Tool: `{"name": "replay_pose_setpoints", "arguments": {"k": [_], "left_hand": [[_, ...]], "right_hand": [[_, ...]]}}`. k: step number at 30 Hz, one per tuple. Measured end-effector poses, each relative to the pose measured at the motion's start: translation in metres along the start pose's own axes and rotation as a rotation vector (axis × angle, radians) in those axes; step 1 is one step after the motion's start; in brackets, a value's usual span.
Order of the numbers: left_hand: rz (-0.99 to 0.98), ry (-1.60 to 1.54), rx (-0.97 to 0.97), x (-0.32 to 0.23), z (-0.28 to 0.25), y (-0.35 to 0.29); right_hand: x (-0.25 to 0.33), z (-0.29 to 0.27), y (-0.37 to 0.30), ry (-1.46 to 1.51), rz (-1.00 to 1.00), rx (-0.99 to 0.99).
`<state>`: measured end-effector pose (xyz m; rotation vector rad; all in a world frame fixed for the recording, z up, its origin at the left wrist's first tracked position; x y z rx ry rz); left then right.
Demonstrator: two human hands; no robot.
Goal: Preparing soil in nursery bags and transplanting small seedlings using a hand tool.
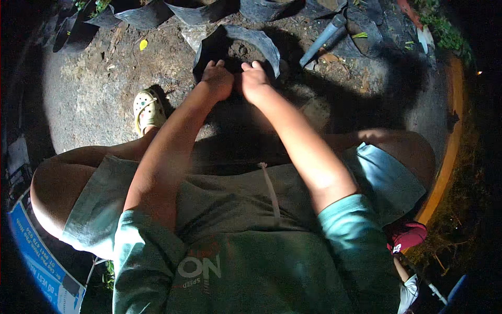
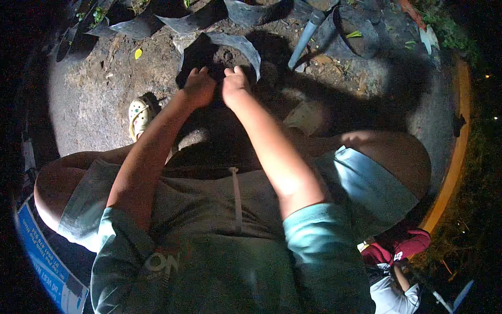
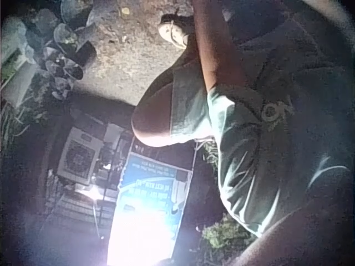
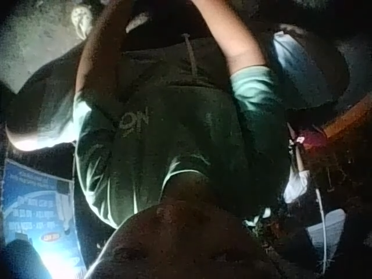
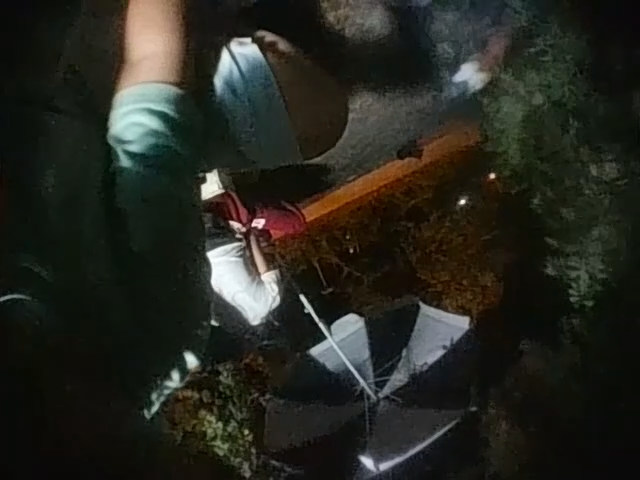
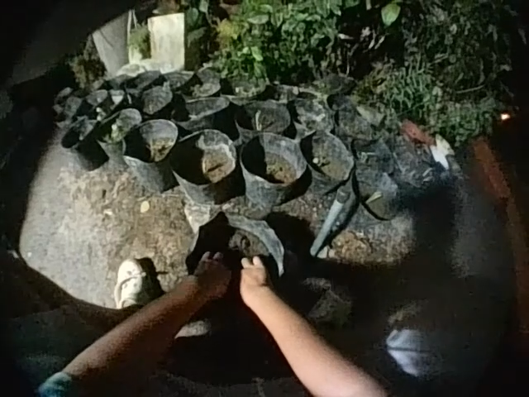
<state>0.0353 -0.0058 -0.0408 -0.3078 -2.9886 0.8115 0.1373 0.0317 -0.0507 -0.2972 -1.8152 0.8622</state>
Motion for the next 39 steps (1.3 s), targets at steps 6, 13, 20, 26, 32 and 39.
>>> {"name": "replay_pose_setpoints", "arguments": {"k": [6,13,20,26,32,39], "left_hand": [[-0.018,-0.026,-0.039,0.000,0.002,-0.003],[-0.008,-0.079,0.012,0.001,-0.003,-0.004],[-0.079,-0.142,0.018,0.002,-0.001,-0.003],[-0.066,-0.163,0.115,0.005,0.003,0.001],[-0.064,-0.182,0.102,0.004,0.001,0.000],[-0.065,-0.212,0.060,0.003,0.000,-0.003]], "right_hand": [[0.001,0.002,0.000,-0.029,0.012,-0.029],[-0.014,0.005,0.021,-0.117,0.038,-0.090],[-0.002,0.001,0.011,-0.361,0.078,0.017],[0.001,0.003,0.010,-0.252,0.080,-0.118],[0.001,0.002,-0.004,-0.343,0.028,-0.050],[0.000,0.003,0.008,-0.697,-0.037,0.031]]}}
Point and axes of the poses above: each hand's wrist, its own y-axis towards the middle knuckle, its own z-axis out of the palm, x = y × z, the point moved 2 cm from there along y, towards the middle knuckle, and after that the axes turned 2 degrees about z, right-handed, at the moved point
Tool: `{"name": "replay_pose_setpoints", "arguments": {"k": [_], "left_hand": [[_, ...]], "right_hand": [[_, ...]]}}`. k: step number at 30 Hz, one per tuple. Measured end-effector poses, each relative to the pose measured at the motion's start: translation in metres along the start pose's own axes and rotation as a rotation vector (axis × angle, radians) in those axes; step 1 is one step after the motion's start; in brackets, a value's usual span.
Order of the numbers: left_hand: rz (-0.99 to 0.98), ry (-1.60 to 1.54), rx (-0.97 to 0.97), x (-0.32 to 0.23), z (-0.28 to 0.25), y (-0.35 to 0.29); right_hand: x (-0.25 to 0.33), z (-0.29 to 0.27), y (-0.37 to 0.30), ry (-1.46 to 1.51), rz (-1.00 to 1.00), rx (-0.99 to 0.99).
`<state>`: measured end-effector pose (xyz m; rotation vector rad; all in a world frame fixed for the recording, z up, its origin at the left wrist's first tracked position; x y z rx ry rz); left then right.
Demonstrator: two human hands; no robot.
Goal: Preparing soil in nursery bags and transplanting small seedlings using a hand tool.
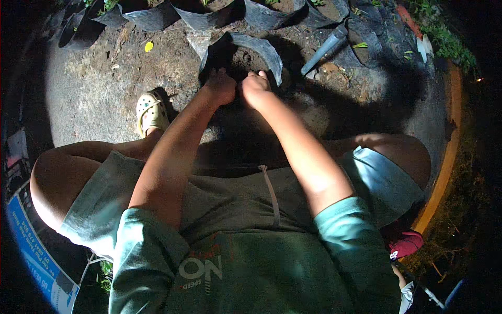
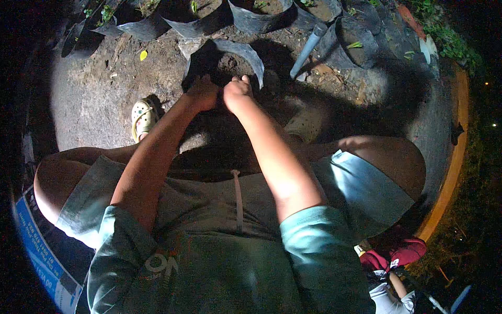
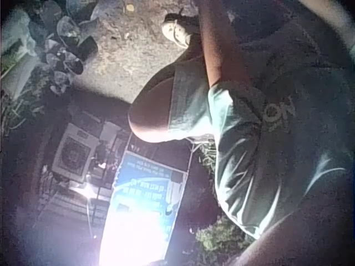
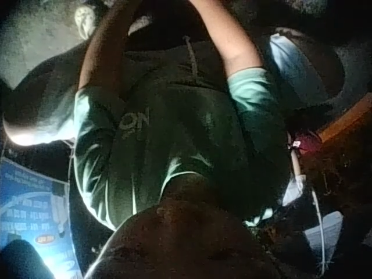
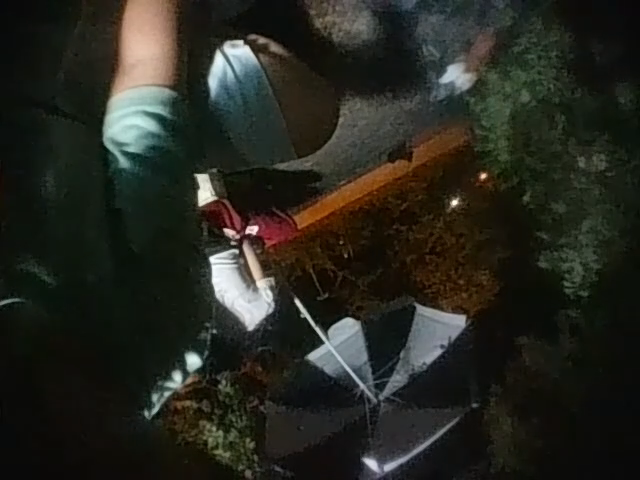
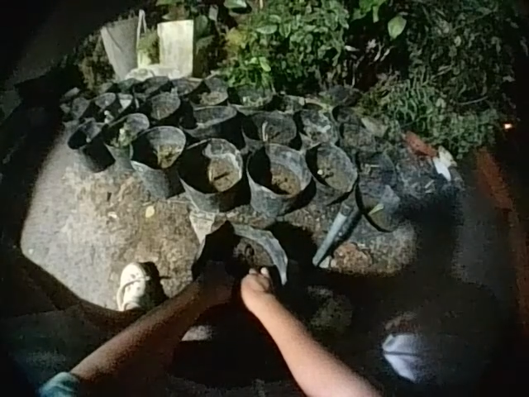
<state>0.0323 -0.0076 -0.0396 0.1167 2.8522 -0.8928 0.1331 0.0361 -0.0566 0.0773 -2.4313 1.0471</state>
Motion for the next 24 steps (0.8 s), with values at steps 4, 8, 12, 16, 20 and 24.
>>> {"name": "replay_pose_setpoints", "arguments": {"k": [4,8,12,16,20,24], "left_hand": [[0.021,0.050,0.001,-0.001,-0.001,0.000],[0.040,0.012,0.002,0.000,-0.001,0.002],[0.043,0.015,-0.040,0.001,0.004,0.003],[0.036,-0.022,-0.102,0.002,0.007,0.002],[0.075,0.013,-0.141,0.001,0.006,-0.001],[0.064,0.053,-0.201,-0.002,0.003,-0.005]], "right_hand": [[-0.014,0.011,0.017,0.207,0.117,-0.106],[-0.021,0.014,0.028,0.112,0.076,-0.078],[-0.014,0.009,0.019,-0.068,-0.036,-0.034],[-0.006,0.005,0.007,-0.462,-0.274,-0.080],[-0.012,0.015,0.018,-0.803,-0.593,-0.149],[-0.031,0.031,0.041,0.307,-0.314,-0.054]]}}
Point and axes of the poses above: each hand's wrist, its own y-axis towards the middle knuckle, its own z-axis out of the palm, x = y × z, the point moved 2 cm from there along y, towards the middle knuckle, and after that the axes turned 2 degrees about z, right-handed, at the moved point
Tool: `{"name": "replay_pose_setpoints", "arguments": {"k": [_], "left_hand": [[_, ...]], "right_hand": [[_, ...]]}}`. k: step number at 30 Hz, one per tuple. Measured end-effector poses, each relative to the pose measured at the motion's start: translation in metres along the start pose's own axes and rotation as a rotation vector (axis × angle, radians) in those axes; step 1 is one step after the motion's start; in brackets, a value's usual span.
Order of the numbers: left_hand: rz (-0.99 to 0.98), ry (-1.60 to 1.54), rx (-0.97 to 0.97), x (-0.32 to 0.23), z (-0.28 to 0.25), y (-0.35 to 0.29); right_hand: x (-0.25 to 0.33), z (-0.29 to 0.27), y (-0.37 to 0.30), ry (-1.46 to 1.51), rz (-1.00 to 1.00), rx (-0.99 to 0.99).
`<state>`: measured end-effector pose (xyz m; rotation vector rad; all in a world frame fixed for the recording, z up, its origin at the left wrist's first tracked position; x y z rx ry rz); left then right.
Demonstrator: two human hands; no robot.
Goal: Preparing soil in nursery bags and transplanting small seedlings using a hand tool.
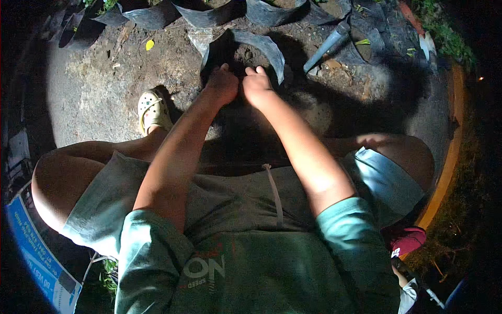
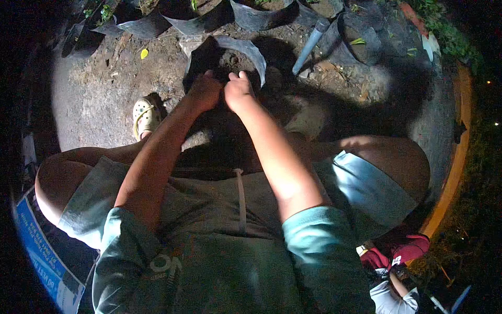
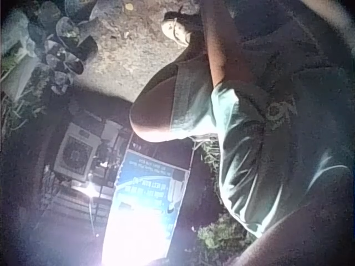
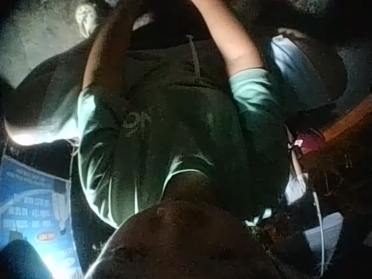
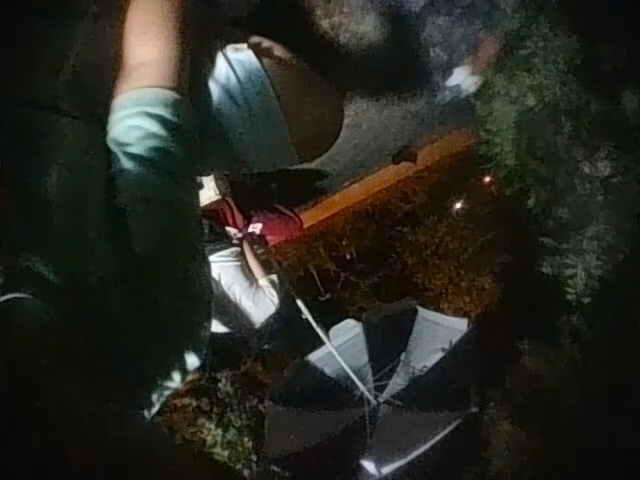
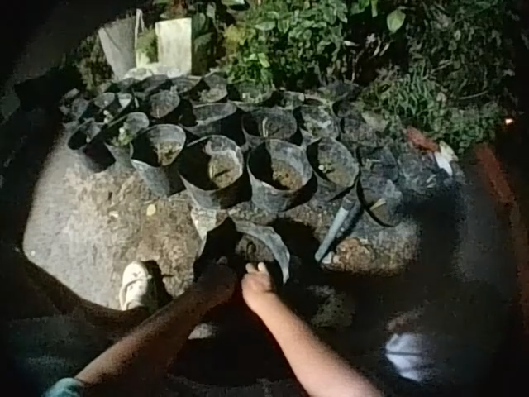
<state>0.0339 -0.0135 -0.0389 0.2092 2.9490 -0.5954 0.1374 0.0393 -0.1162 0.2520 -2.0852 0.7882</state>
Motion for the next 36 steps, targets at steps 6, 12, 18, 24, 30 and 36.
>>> {"name": "replay_pose_setpoints", "arguments": {"k": [6,12,18,24,30,36], "left_hand": [[-0.042,0.107,0.111,-0.005,-0.004,0.003],[-0.050,0.113,0.135,-0.007,-0.010,0.002],[-0.035,0.119,0.130,-0.006,-0.009,0.001],[0.076,0.203,-0.030,-0.004,-0.004,-0.001],[0.045,0.364,0.349,-0.010,-0.014,0.003],[0.087,0.423,0.450,-0.011,-0.019,-0.006]], "right_hand": [[0.010,-0.002,-0.010,0.232,0.262,-0.149],[0.040,-0.016,-0.023,0.159,0.398,-0.104],[0.036,-0.008,-0.016,-1.124,-0.258,0.189],[-0.033,0.014,0.025,-0.434,-0.016,-0.027],[-0.064,0.010,0.054,-1.194,-0.472,-0.144],[0.019,-0.033,-0.001,-1.410,-0.392,0.289]]}}
Point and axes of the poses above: each hand's wrist, its own y-axis towards the middle knuckle, its own z-axis out of the palm, x = y × z, the point moved 2 cm from there along y, towards the middle knuckle, and after that the axes turned 2 degrees about z, right-handed, at the moved point
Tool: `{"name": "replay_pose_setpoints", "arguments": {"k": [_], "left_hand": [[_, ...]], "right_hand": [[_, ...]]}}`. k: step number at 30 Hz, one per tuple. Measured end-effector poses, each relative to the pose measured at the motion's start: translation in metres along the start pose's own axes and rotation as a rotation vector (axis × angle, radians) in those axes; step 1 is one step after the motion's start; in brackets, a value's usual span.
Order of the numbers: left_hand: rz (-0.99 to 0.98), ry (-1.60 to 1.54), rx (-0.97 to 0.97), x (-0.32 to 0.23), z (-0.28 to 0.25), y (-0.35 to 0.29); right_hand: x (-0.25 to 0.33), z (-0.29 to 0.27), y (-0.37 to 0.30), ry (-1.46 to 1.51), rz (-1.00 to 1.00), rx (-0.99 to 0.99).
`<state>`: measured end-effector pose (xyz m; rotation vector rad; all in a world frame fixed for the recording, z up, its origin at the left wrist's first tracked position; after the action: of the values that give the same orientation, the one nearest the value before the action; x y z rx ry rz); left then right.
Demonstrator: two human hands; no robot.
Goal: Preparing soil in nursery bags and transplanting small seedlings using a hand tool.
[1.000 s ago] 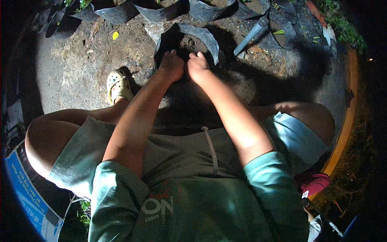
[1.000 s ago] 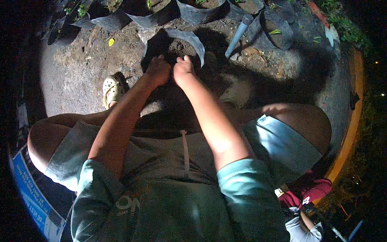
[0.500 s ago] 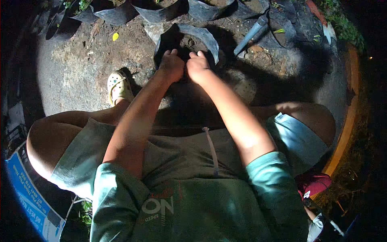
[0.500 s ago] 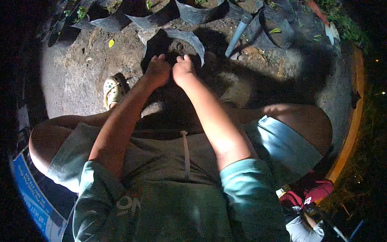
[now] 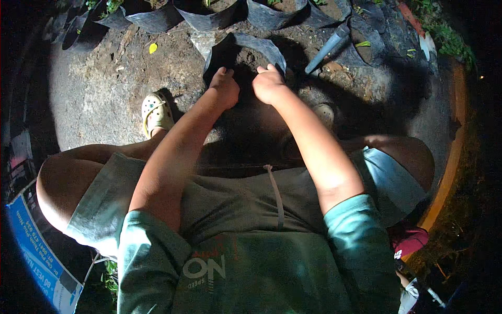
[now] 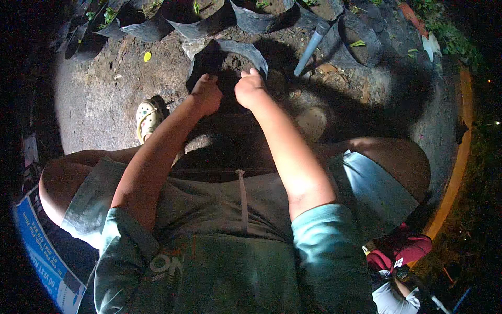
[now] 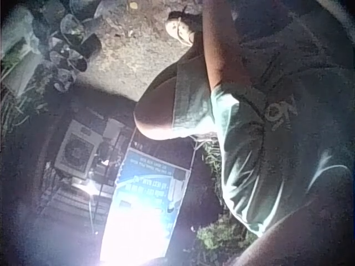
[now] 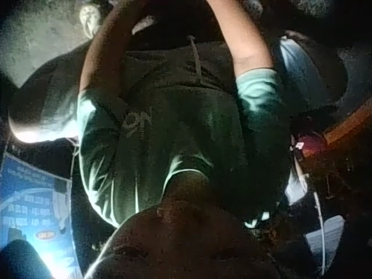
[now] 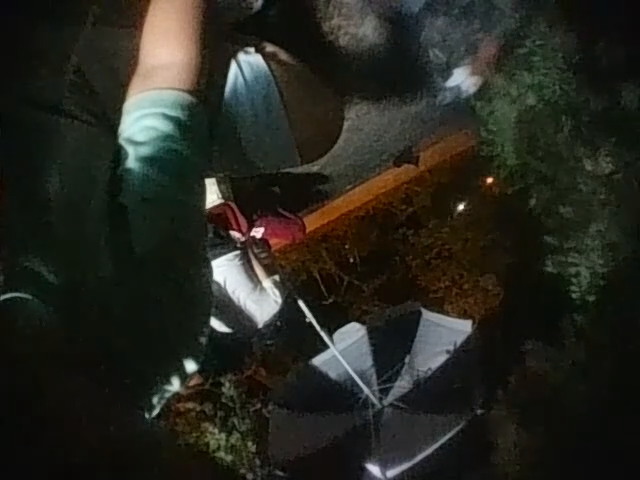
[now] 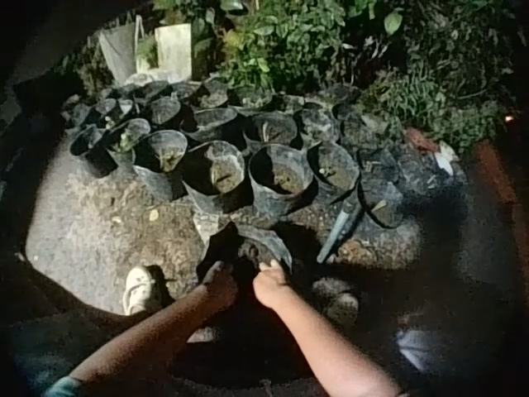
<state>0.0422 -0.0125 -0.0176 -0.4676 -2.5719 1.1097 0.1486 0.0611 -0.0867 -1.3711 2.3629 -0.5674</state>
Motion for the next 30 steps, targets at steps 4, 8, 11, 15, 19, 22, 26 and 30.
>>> {"name": "replay_pose_setpoints", "arguments": {"k": [4,8,11,15,19,22,26,30], "left_hand": [[-0.037,-0.062,-0.236,0.004,0.006,0.000],[-0.014,-0.087,-0.189,0.001,0.009,0.002],[-0.028,-0.101,-0.169,-0.002,0.007,-0.002],[-0.018,-0.107,-0.183,0.001,0.003,-0.002],[-0.001,-0.093,-0.254,0.009,0.004,0.005],[-0.045,-0.120,-0.246,0.019,0.001,0.015],[-0.085,-0.153,-0.362,0.031,-0.009,0.021],[-0.078,-0.292,-0.370,0.039,-0.018,0.019]], "right_hand": [[0.008,-0.037,-0.024,0.011,-0.069,-0.053],[0.016,-0.032,-0.022,-0.031,0.076,0.213],[0.019,-0.036,-0.021,-0.171,-0.010,0.157],[0.016,-0.049,-0.030,-0.017,-0.109,0.185],[0.015,-0.054,-0.031,0.220,0.025,0.061],[0.010,-0.045,-0.019,1.147,0.485,-0.085],[0.011,-0.033,0.006,1.800,0.774,-0.385],[0.009,-0.034,0.012,1.437,0.483,-0.344]]}}
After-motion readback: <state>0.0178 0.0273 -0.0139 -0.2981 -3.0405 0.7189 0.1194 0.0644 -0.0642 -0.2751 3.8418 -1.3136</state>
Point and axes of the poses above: each hand's wrist, its own y-axis towards the middle knuckle, its own z-axis out of the palm, x = y × z, the point moved 2 cm from there along y, towards the middle knuckle, and after that the axes turned 2 degrees about z, right-handed, at the moved point
